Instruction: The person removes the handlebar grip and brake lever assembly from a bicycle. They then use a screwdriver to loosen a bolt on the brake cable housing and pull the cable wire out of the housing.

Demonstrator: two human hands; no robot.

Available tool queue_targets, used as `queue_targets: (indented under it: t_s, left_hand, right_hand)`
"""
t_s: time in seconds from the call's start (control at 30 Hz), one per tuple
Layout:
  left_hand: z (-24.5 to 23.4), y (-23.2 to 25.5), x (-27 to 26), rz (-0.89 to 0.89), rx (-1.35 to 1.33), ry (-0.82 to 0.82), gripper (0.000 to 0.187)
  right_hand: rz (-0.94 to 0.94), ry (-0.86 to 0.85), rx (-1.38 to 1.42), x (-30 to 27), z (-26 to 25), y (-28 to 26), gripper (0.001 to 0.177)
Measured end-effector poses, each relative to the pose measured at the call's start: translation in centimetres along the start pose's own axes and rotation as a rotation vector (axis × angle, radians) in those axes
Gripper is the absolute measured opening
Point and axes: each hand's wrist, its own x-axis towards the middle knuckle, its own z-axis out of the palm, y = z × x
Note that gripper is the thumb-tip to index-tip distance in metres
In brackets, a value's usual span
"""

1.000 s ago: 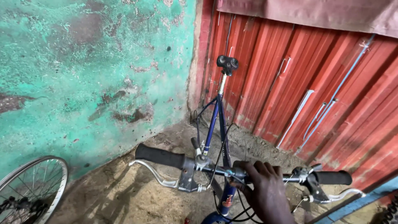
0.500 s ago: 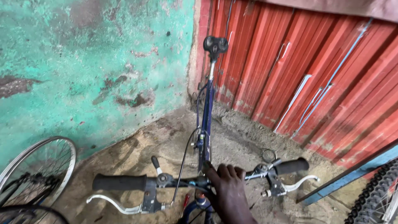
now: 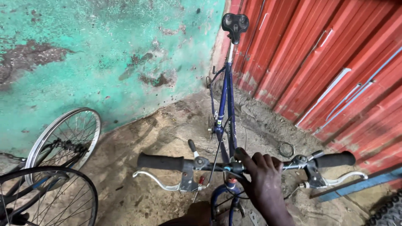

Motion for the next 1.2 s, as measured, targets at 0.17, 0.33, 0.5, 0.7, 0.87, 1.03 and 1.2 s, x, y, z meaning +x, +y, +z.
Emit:
queue_targets:
  t_s: [0.17, 0.33, 0.5, 0.7, 0.87, 1.03, 1.2]
  left_hand:
    - [-9.3, 5.6, -5.4, 0.143, 0.064, -0.061, 0.065]
    - [-12.7, 13.3, -8.4, 0.308, 0.115, -0.263, 0.062]
    - [-20.5, 16.5, -24.6, 0.532, -0.379, 0.576, 0.047]
    - [-20.7, 15.1, -26.6, 0.383, -0.351, 1.293, 0.016]
    - [-23.7, 13.7, -27.9, 0.258, -0.077, 1.410, 0.034]
    - [-27.1, 11.1, -24.8, 0.141, 0.131, 1.293, 0.101]
    - [-28.9, 8.9, -18.8, -0.037, 0.283, 1.167, 0.098]
  right_hand:
    - [-0.114, 0.106, 0.013, -1.6, -1.4, 2.1, 0.062]
    - [-0.038, 0.023, 0.025, -3.6, -2.2, 5.3, 0.054]
    - [-0.047, 0.107, 0.065, -5.1, -2.6, 7.5, 0.045]
    - [0.026, 0.041, 0.167, -6.7, -6.0, 5.5, 0.084]
    - [-0.016, 0.091, 0.163, -6.4, -4.9, 4.7, 0.099]
    - [-0.055, 0.158, 0.170, -6.2, -3.8, 3.6, 0.101]
    - [-0.048, 0.186, 0.117, -4.8, -1.0, 5.9, 0.096]
